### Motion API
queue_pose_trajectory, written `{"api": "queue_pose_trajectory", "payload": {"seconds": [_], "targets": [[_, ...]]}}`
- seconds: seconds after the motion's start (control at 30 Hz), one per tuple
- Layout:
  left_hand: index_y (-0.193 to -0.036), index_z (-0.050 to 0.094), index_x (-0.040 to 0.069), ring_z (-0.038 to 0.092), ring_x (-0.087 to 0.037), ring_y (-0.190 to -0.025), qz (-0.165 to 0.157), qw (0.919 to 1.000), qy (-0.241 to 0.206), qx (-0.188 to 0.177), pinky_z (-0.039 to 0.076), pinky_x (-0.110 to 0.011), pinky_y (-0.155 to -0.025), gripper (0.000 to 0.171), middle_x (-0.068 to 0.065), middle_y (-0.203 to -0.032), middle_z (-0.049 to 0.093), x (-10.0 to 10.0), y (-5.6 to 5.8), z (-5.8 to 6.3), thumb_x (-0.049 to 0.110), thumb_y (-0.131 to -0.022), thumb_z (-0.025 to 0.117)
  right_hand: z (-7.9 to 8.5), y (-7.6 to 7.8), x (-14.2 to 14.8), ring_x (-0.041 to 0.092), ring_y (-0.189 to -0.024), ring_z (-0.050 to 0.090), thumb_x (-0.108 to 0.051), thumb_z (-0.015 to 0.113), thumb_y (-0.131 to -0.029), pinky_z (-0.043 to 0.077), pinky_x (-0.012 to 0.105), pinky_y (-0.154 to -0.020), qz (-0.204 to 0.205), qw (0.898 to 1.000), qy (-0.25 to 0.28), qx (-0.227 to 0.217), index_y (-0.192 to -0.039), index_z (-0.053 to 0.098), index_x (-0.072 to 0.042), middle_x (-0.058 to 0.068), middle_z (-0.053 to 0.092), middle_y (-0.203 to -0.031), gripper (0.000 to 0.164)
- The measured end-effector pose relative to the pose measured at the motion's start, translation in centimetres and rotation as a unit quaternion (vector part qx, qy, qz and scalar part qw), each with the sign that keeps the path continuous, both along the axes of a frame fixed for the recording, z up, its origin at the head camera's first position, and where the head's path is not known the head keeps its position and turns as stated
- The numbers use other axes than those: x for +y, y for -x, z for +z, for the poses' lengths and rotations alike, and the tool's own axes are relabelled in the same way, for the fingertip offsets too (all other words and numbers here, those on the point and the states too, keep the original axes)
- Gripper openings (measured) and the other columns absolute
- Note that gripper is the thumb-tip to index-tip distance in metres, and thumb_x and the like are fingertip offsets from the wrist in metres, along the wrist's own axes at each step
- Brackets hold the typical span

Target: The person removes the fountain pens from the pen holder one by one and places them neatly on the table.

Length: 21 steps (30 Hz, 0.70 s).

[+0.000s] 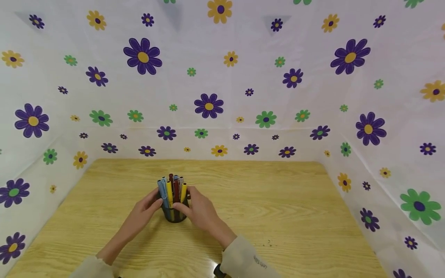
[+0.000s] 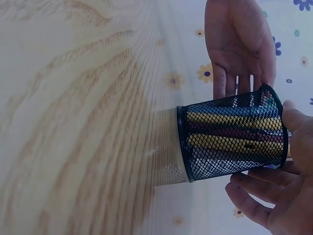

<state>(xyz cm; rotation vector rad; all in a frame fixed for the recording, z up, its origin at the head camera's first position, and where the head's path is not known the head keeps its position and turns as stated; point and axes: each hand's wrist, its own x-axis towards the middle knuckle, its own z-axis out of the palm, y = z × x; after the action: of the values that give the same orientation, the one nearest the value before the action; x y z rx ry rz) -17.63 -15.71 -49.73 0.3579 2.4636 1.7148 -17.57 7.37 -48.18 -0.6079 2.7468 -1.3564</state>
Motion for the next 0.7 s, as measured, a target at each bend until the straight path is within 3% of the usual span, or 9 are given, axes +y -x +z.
{"api": "queue_pose_trajectory", "payload": {"seconds": [0.4, 0.5, 0.7], "targets": [[-0.163, 0.026, 0.001, 0.042, -0.039, -0.144, 0.002, 1.0, -0.005, -0.005, 0.04, -0.053, -0.114, 0.068, -0.024, -0.161, 0.036, -0.4, -0.24, 0.26, 0.035, -0.111, 0.052, 0.27, -0.17, -0.32, 0.028, -0.114, 0.067, -0.049, 0.064, -0.101, 0.058, 0.042, -0.088, -0.002, 1.0, -0.008, 0.005, -0.141, 0.051, -0.005, 0.012, 0.068, -0.13, 0.06], [-0.162, 0.025, 0.0, 0.042, -0.04, -0.143, 0.002, 1.0, -0.003, -0.009, 0.04, -0.053, -0.114, 0.068, -0.025, -0.161, 0.036, -0.26, -0.33, 0.24, 0.035, -0.11, 0.052, 0.32, -0.31, -0.19, 0.028, -0.111, 0.068, -0.05, 0.065, -0.1, 0.059, 0.041, -0.086, -0.006, 1.0, -0.012, 0.002, -0.139, 0.052, -0.006, 0.011, 0.068, -0.128, 0.06], [-0.162, 0.027, 0.001, 0.044, -0.039, -0.142, 0.007, 0.9999, -0.012, -0.004, 0.041, -0.053, -0.113, 0.066, -0.025, -0.159, 0.04, -0.07, -0.55, 0.2, 0.034, -0.111, 0.052, 0.6, -0.35, -0.09, 0.015, -0.086, 0.068, -0.048, 0.069, -0.098, 0.058, 0.032, -0.074, -0.018, 1.0, 0.0, -0.015, -0.138, 0.055, -0.007, 0.01, 0.069, -0.127, 0.058]]}}
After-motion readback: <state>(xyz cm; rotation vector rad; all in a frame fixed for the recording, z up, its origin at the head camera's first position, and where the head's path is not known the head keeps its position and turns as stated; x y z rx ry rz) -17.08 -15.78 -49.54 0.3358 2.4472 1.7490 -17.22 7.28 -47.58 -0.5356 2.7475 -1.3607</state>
